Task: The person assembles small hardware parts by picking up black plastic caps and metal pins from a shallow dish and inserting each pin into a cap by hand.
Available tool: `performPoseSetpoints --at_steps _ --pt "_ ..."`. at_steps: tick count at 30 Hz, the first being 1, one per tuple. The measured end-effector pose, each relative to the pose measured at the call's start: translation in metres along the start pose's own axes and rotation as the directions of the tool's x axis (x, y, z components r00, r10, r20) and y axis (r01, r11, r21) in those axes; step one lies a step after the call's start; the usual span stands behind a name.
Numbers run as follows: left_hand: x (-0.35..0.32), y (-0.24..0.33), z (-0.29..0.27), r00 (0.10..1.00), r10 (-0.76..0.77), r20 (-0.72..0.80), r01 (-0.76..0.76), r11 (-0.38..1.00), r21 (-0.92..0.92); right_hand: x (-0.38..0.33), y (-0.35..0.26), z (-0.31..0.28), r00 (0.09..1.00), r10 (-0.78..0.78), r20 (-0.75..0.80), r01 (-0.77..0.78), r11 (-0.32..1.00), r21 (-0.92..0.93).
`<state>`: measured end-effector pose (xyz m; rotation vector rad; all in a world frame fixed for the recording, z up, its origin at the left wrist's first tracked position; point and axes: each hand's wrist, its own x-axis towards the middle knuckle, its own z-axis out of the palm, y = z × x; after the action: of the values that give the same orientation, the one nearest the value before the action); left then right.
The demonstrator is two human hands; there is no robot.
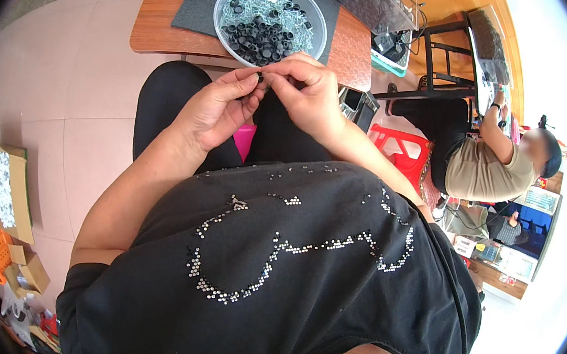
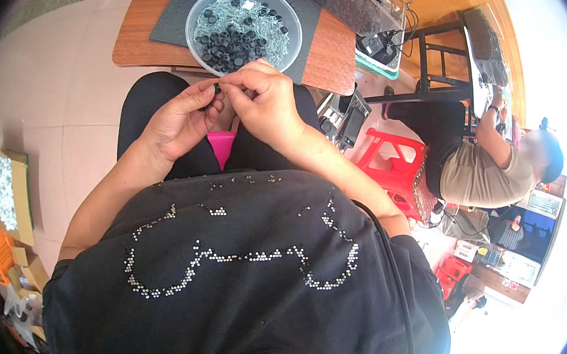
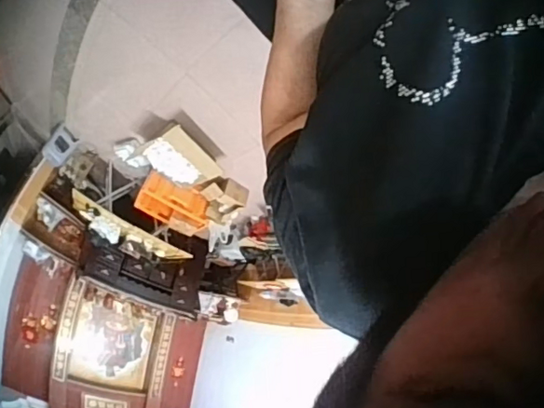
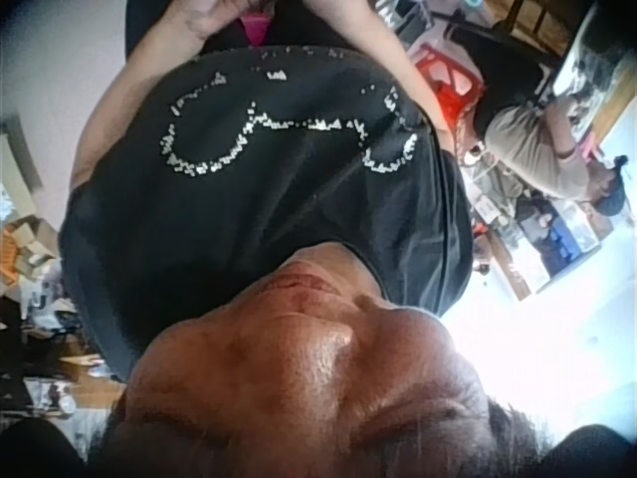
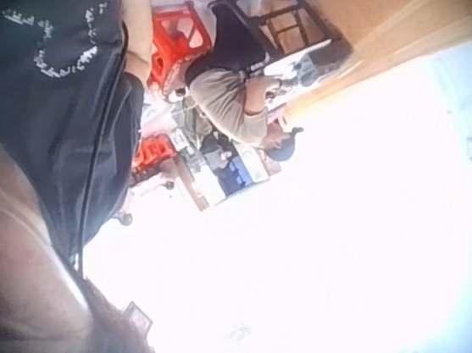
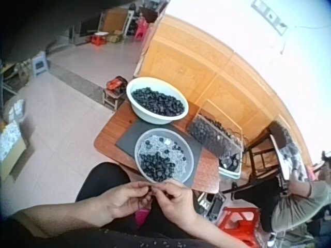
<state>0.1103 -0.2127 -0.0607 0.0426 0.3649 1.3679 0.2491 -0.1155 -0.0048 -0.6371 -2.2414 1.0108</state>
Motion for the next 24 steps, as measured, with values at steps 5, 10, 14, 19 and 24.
performPoseSetpoints --at_steps 5,10,14,19,24 --pt "0.001 -0.002 0.001 1.000 0.009 -0.012 -0.008 0.998 0.060 0.002 -0.005 -0.001 0.978 -0.205 0.027 0.206 0.964 -0.170" --pt "0.001 -0.006 -0.004 1.000 0.009 -0.012 -0.009 1.000 -0.003 -0.002 -0.001 0.003 0.950 -0.309 0.047 0.313 0.931 -0.190" --pt "0.002 -0.013 -0.009 1.000 -0.010 0.012 0.011 0.997 -0.082 -0.007 0.006 0.006 0.954 -0.296 0.041 0.298 0.938 -0.177" --pt "0.002 -0.007 -0.007 1.000 -0.003 0.021 0.006 0.994 -0.107 -0.008 0.000 0.004 0.998 -0.002 0.062 0.002 1.000 0.000" --pt "-0.001 0.008 0.001 0.990 0.085 -0.108 -0.100 0.986 -0.137 -0.010 0.011 0.000 0.998 0.059 0.022 -0.059 0.998 0.001"
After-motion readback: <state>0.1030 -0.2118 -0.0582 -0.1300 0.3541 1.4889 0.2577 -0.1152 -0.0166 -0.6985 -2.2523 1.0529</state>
